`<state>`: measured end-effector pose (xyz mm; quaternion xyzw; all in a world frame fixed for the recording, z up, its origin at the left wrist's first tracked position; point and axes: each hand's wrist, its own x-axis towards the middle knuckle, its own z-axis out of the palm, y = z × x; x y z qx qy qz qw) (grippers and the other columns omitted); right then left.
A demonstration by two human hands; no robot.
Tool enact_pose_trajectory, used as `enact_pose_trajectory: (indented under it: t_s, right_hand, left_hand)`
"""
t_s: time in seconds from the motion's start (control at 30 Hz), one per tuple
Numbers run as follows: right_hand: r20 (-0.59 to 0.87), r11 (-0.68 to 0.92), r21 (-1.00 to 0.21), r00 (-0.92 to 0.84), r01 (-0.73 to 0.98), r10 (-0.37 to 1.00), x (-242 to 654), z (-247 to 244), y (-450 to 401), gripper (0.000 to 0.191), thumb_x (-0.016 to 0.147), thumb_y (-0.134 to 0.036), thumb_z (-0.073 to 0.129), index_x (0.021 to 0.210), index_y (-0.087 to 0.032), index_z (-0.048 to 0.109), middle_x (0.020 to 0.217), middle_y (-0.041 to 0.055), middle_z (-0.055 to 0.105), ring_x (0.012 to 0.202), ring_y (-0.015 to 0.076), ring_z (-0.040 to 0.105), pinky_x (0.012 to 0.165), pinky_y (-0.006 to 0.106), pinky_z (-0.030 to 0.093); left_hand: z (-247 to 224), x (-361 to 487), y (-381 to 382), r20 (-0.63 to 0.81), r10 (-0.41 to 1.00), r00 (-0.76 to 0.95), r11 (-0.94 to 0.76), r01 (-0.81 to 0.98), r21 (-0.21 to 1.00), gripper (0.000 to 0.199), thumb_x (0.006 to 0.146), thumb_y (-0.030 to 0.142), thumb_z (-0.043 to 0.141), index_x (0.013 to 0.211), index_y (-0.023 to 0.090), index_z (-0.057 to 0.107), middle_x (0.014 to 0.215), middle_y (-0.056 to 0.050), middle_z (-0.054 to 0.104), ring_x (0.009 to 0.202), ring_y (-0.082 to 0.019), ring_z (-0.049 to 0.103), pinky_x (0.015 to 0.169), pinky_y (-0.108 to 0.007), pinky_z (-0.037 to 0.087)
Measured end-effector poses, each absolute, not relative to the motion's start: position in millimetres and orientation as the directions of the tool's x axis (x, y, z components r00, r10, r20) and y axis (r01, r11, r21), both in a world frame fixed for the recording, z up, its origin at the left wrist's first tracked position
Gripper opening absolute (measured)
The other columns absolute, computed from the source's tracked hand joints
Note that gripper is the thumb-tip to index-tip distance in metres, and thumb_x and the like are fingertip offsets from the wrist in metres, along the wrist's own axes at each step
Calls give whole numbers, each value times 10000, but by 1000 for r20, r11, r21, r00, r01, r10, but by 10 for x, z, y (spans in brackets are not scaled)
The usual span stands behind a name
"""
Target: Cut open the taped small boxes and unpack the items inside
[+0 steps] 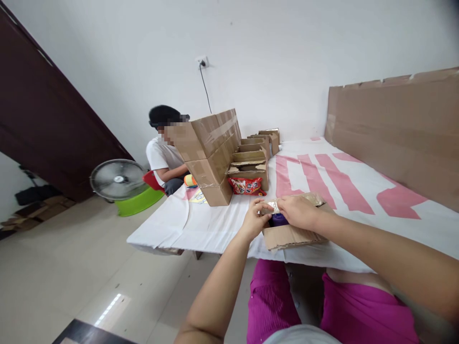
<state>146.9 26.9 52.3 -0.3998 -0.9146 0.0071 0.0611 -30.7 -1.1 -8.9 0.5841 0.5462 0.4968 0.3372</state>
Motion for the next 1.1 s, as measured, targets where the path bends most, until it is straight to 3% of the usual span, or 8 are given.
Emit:
enact_pose_trajectory:
  t_s: [0.17,0.37,0.87,1.1]
  right_hand:
    - [38,512,-162,-513,844,858,1467,530,349,182,848,-234,511,906,-221,683,920,51,724,811,190,655,634,262,380]
    - [35,358,-132,-357,924,934,1502,578,368,276,863,-267,460,944,-167,704,990,152,720,889,270,667,695,319,419]
    - [119,323,-154,-307,934,944,2029,410,323,261,882,-262,401,985,-178,626,1082,111,674,922,240,630,691,315,391]
    - [247,291,-187,-242,938,938,2200,352,301,199,877,-246,400,906,-174,583,998,101,664,867,214,613,673,304,365]
  left_hand:
    - [-77,-281,-7,219,972,-86,-180,326,928,253,644,-8,657,789,185,732,1197,-67,475,1152,-221,529,918,-315,487]
    - [-64,-286,-5,203,976,-81,-163,345,924,253,652,-9,657,798,184,730,1185,-67,460,1122,-209,540,901,-304,485]
    - [-82,-297,-2,232,972,-47,-201,351,914,238,655,16,667,799,194,733,1186,-67,473,1131,-222,533,827,-287,513]
    - [-87,-322,-14,236,970,-53,-201,367,908,231,664,24,649,796,196,731,1186,-64,477,1161,-218,519,895,-300,491]
